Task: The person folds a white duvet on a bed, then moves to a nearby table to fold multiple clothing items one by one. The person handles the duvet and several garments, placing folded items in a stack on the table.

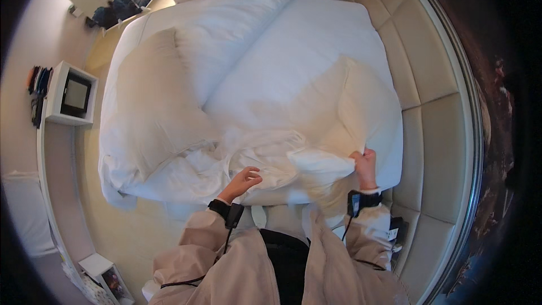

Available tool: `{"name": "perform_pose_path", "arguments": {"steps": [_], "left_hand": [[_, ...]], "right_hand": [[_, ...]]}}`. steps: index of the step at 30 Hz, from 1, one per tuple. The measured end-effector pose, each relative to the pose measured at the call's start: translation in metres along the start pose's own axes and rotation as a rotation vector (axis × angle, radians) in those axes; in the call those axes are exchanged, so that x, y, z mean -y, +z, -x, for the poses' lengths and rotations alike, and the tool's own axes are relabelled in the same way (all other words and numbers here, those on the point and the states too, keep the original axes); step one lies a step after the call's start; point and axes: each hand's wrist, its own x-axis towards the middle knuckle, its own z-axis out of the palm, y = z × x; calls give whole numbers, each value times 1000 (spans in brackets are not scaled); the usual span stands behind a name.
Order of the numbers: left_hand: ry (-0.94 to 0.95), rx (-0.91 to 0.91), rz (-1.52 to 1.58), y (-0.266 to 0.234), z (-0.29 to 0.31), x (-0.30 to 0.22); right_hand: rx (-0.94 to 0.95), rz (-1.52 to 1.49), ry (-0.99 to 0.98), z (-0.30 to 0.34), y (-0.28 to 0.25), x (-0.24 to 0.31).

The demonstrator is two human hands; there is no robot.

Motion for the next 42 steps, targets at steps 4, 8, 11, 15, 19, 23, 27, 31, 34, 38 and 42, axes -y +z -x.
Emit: {"name": "perform_pose_path", "arguments": {"steps": [4,8,11,15,19,23,27,31,34,38,42], "left_hand": [[15,33,371,-42,56,-27],[83,-18,545,-100,93,26],[165,19,733,-130,116,57],[145,-98,227,-128,110,38],[294,-294,-165,-137,78,51],[215,-396,-425,-156,40,54],[317,-697,-238,-154,27,52],[263,-794,-485,-161,62,82],[218,-686,-484,-159,71,107],[243,-1044,-371,-182,76,89],[202,-1485,-248,-222,91,84]], "right_hand": [[218,-114,44,64,121,-4],[492,26,102,101,207,-79],[523,37,241,114,243,-83],[401,-73,299,111,246,-103],[-77,-145,237,94,207,-153],[-319,-95,304,77,125,-245],[-363,-129,665,73,65,-327],[85,-450,685,62,130,-307],[59,-689,611,63,168,-263],[-258,-615,456,43,180,-248],[-458,-373,299,20,185,-216]]}}
